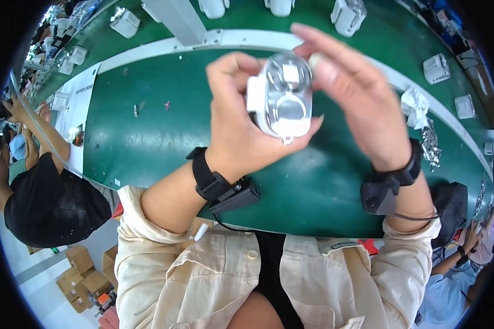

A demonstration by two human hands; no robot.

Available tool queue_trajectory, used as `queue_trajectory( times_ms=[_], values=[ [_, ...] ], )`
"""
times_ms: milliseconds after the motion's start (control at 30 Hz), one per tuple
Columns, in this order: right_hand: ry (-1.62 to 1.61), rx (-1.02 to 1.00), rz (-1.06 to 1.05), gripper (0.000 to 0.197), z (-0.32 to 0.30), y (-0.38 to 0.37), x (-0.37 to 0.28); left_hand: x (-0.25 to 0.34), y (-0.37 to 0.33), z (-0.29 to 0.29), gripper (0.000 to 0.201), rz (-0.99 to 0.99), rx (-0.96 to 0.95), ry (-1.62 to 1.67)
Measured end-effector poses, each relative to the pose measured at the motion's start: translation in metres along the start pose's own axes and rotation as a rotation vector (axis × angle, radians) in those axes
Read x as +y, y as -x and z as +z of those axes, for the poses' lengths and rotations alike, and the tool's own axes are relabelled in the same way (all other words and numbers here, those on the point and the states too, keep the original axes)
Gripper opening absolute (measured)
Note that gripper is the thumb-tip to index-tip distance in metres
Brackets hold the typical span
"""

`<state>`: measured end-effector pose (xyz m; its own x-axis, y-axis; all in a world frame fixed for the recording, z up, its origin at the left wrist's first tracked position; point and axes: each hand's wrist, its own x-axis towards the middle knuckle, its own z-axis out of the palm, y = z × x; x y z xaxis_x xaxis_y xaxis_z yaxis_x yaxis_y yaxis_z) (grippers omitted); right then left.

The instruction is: Assembling small components onto white electronic device housings on an assembly line.

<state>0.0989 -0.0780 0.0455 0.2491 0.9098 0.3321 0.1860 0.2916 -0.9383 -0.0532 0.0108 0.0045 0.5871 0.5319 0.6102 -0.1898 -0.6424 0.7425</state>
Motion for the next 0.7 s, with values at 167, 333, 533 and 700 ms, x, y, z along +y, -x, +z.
queue_trajectory(
  times_ms=[167,333,533,700],
  values=[
    [-0.553,-0.221,0.429,0.048,0.020,0.020,0.010,0.000,0.026,0.009,0.086,-0.001,-0.047,0.108],
    [-0.618,-0.248,0.422,0.047,0.023,0.025,0.008,-0.002,0.040,0.005,0.087,0.056,-0.082,0.064],
    [-0.670,-0.234,0.510,0.042,0.023,0.019,0.002,-0.008,0.034,0.002,0.086,-0.016,-0.071,0.090],
    [-0.743,-0.259,0.522,0.046,0.017,0.020,0.003,-0.002,0.029,0.000,0.088,-0.008,-0.129,0.092]
  ],
)
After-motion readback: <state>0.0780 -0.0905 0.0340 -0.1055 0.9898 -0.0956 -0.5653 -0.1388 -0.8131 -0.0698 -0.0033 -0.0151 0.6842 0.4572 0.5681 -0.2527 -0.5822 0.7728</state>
